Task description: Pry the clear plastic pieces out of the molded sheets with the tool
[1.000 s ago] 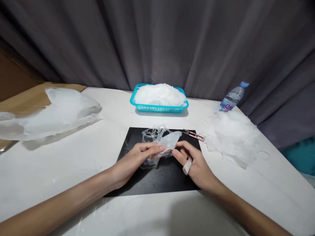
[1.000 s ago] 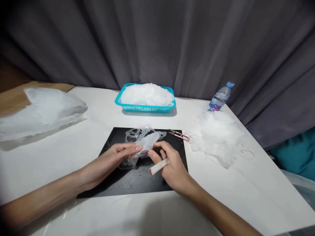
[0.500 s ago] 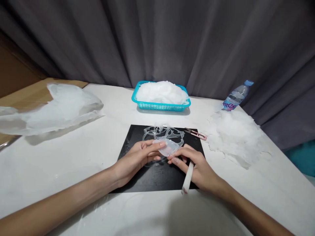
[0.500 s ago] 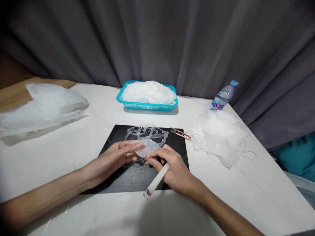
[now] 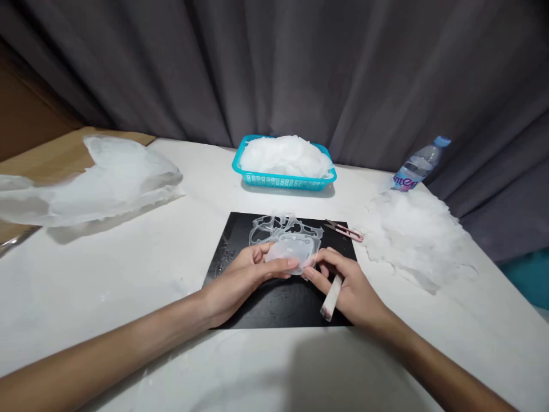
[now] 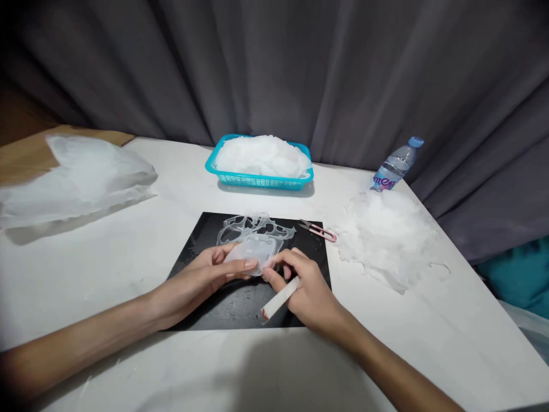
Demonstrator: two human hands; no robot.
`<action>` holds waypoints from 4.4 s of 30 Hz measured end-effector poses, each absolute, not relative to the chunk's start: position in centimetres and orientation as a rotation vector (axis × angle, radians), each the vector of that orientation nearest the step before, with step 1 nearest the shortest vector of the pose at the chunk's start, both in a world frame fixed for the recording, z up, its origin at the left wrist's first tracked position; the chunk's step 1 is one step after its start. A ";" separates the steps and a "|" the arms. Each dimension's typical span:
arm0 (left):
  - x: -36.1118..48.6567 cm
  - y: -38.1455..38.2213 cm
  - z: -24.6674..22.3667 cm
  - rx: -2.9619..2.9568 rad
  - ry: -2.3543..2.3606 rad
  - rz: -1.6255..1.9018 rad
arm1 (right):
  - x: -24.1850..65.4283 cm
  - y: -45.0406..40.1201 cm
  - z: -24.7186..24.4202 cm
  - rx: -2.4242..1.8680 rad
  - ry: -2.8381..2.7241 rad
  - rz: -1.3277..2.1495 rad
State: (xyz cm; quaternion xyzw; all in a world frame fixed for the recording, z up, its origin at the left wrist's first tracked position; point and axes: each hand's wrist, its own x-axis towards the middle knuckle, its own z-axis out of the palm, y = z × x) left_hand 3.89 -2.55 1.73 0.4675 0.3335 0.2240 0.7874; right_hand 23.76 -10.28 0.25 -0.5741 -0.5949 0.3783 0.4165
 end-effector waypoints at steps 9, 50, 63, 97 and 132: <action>4.1 -3.0 1.3 1.011 0.753 0.551 | 24.2 -10.7 0.1 -1.308 -1.801 0.598; 4.1 -3.9 0.9 1.050 0.806 0.478 | 26.0 -10.3 1.5 -1.436 -1.777 0.921; 4.2 -3.8 0.9 1.017 0.804 0.444 | 26.1 -10.3 1.2 -1.468 -1.833 0.711; 3.3 -3.7 0.9 1.774 0.778 0.127 | 24.9 -9.7 0.4 -1.485 -1.620 0.867; 2.6 -4.9 0.4 2.983 0.040 0.663 | 25.0 -10.8 -0.3 -1.477 -2.365 0.324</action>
